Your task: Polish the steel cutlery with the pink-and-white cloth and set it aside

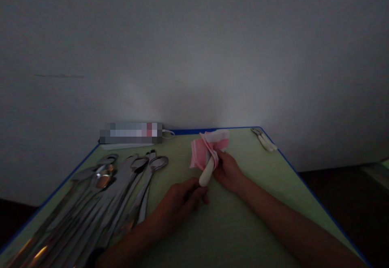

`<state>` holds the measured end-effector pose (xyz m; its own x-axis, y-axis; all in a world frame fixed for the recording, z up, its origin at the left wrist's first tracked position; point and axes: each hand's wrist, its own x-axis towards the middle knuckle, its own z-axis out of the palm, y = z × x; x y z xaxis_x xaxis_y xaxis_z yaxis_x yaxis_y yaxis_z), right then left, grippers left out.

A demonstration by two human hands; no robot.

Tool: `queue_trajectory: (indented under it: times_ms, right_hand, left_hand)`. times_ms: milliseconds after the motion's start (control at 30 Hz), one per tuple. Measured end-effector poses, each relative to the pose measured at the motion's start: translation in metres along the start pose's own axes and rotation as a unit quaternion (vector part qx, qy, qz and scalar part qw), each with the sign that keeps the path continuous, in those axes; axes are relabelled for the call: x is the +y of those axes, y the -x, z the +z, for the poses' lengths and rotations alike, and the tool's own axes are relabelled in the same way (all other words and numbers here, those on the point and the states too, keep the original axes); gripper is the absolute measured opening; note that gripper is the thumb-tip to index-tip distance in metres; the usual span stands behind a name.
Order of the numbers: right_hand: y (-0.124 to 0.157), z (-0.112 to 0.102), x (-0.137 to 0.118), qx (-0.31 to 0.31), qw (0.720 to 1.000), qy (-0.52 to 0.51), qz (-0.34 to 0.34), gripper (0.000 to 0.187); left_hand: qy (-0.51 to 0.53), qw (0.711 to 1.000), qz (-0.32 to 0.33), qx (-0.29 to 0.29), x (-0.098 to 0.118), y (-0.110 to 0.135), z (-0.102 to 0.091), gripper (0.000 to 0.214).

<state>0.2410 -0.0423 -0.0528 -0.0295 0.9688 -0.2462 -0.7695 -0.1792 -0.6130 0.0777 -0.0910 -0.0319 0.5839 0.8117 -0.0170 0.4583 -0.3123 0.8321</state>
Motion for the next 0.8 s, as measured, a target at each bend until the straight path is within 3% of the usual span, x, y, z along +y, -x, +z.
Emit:
queue_trajectory:
  times_ms: [400,633,800]
  right_hand:
    - [0.0017,0.0018,0.0015,-0.025,0.999,0.039,-0.008,0.024]
    - [0.0035,0.0053,-0.0007,-0.012,0.999,0.032,0.011,0.008]
    - [0.0034,0.0083,-0.0040,-0.087,0.996,-0.021,0.025,0.019]
  left_hand:
    - [0.029,0.999,-0.005,-0.021,0.0019,0.0005,-0.0009,0.030]
    - [0.030,0.999,0.002,-0.027,0.0055,0.0019,-0.0038,0.029]
    - [0.111,0.993,-0.027,-0.013,0.0039,0.0004,-0.0028,0.026]
